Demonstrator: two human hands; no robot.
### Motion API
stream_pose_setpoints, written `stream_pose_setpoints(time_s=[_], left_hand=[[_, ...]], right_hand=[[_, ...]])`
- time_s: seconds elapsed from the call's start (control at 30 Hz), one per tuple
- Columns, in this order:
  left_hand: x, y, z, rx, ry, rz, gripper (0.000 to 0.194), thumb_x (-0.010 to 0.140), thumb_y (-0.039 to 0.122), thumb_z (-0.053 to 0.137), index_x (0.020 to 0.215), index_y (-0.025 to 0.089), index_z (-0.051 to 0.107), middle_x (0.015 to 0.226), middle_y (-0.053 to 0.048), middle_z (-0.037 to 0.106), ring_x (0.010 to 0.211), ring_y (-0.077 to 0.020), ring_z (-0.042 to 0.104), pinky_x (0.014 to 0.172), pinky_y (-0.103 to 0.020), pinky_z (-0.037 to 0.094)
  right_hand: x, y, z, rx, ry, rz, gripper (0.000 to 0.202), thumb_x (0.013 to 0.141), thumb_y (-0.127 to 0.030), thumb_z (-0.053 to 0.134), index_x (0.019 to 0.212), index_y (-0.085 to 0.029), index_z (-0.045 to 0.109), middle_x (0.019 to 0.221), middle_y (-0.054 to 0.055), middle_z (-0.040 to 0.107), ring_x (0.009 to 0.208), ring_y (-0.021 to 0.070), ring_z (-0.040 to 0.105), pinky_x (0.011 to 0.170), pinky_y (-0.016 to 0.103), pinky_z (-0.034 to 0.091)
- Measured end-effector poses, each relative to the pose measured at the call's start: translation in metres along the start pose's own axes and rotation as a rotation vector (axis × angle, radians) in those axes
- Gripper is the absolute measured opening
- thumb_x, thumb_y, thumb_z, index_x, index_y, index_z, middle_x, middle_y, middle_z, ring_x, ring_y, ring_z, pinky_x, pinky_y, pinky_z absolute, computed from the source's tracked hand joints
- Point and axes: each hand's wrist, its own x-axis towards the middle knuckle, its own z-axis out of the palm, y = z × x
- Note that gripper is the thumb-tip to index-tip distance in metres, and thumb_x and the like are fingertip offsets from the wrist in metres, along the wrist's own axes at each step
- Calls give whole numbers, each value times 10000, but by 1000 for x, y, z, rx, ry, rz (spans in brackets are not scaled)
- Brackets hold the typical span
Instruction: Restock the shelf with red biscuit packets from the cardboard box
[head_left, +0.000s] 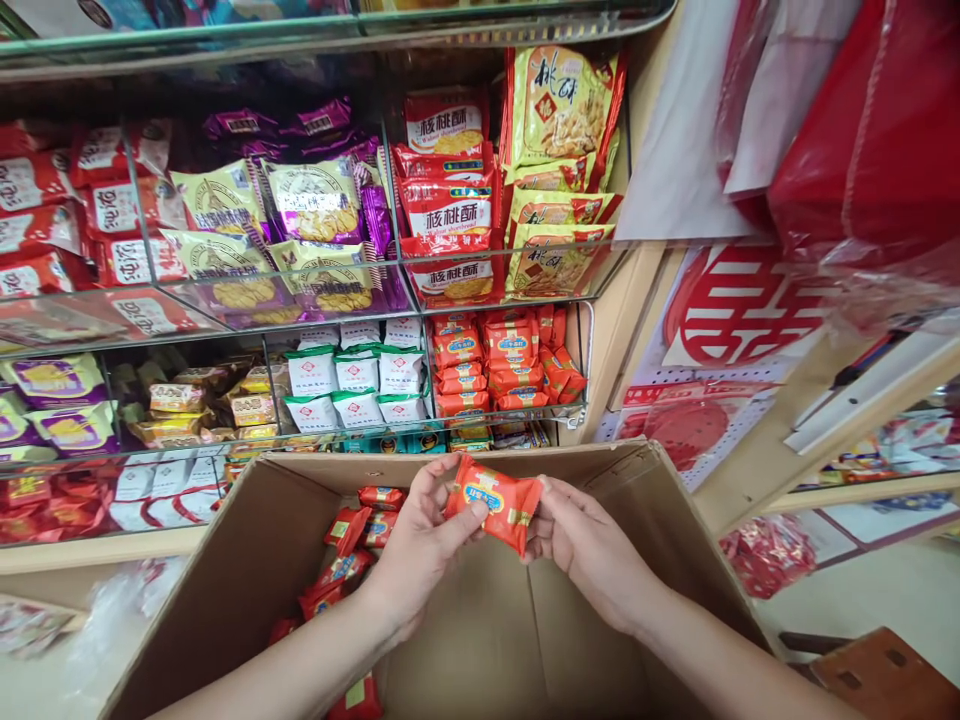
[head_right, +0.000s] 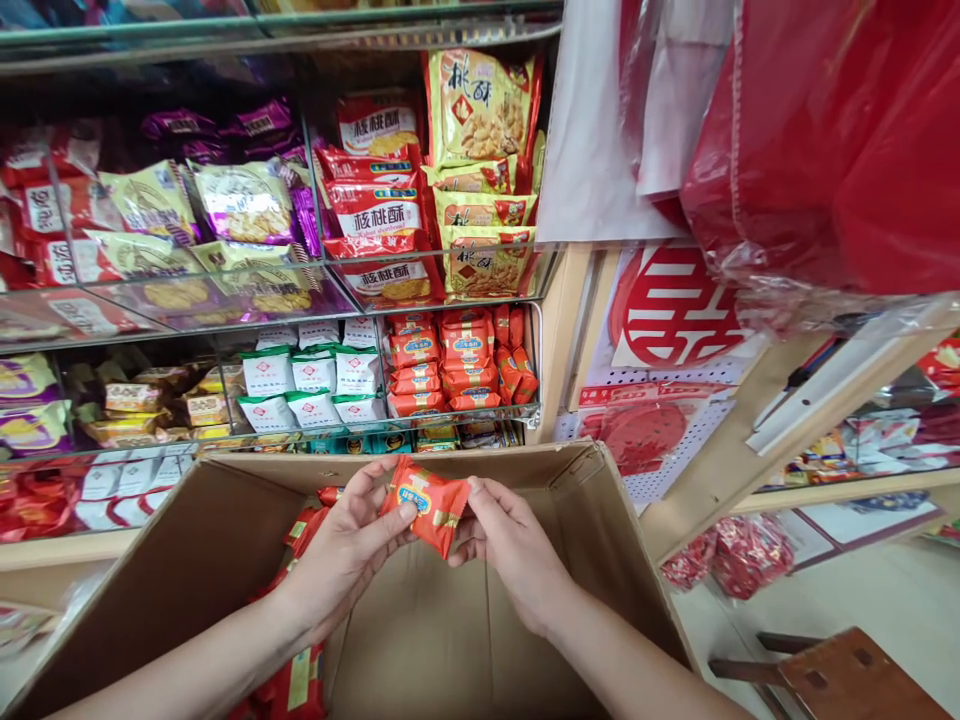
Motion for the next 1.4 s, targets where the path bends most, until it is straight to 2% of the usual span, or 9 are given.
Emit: stream_pose_setpoints(time_s=[0.17,0.43,0.57,0.67,0.8,0.93,1.07,1.2,1.4], left_hand=[[-1,2,5,28,64,46,456,597,181,760,978,225,513,978,22,586,837,-117,566,782,-247,469],[-8,0,7,-56,1,-266,273,689,304,703,869,166,552,880,-35,651,787,-122,603,674,-226,461],[-8,4,5,147,-61,-204,291,674,302,716,876,162,560,855,-26,650,760,-126,607,659,-235,465],[-8,6,8,259,-56,-173,316,654,314,728,871,157,560,834,-25,645,707,-119,604,574,-200,441],[-13,2,18,150,-65,-228,357,693,336,694,964,182,518,940,-56,643,819,-156,629,617,-216,458],[-12,3,27,43,-47,-250,291,736,328,655,933,188,493,873,-43,670,805,-165,655,680,-242,478],[4,18,32,109,-36,-185,218,758,318,628,853,167,501,739,-23,669,665,-146,663,618,-237,503],[37,44,42,160,-26,-11,185,777,275,603,845,184,458,696,-6,663,606,-155,670,562,-240,525],[98,78,60,164,-70,18,251,699,156,676,831,164,463,632,-28,655,515,-184,665,431,-201,501]], right_hand=[[-1,-2,3,-86,-9,-60,352,719,-501,610,821,-166,573,748,23,592,618,113,508,550,249,444],[0,0,-1,-223,42,-151,271,721,-401,644,809,-160,557,700,0,582,614,100,508,579,240,421],[0,-4,-1,-271,38,-139,329,698,-419,656,900,-174,572,772,6,592,660,112,519,604,245,415],[0,-6,1,-309,7,-124,308,668,-419,680,794,-155,584,728,1,584,625,105,507,563,232,399],[1,-5,3,-123,40,-92,337,642,-435,697,771,-157,557,708,-2,581,646,121,526,572,243,414],[3,-4,2,-173,60,-160,324,660,-429,687,779,-148,578,728,-1,576,634,102,489,538,215,373],[6,-9,0,-162,101,-199,314,726,-458,611,793,-153,576,734,1,543,649,103,476,537,214,379],[6,-12,-1,-226,175,-141,287,707,-423,617,714,-147,538,699,1,523,630,103,483,506,203,364],[3,3,4,-417,48,19,186,707,-317,551,668,-144,494,567,-30,482,524,79,430,466,189,337]])
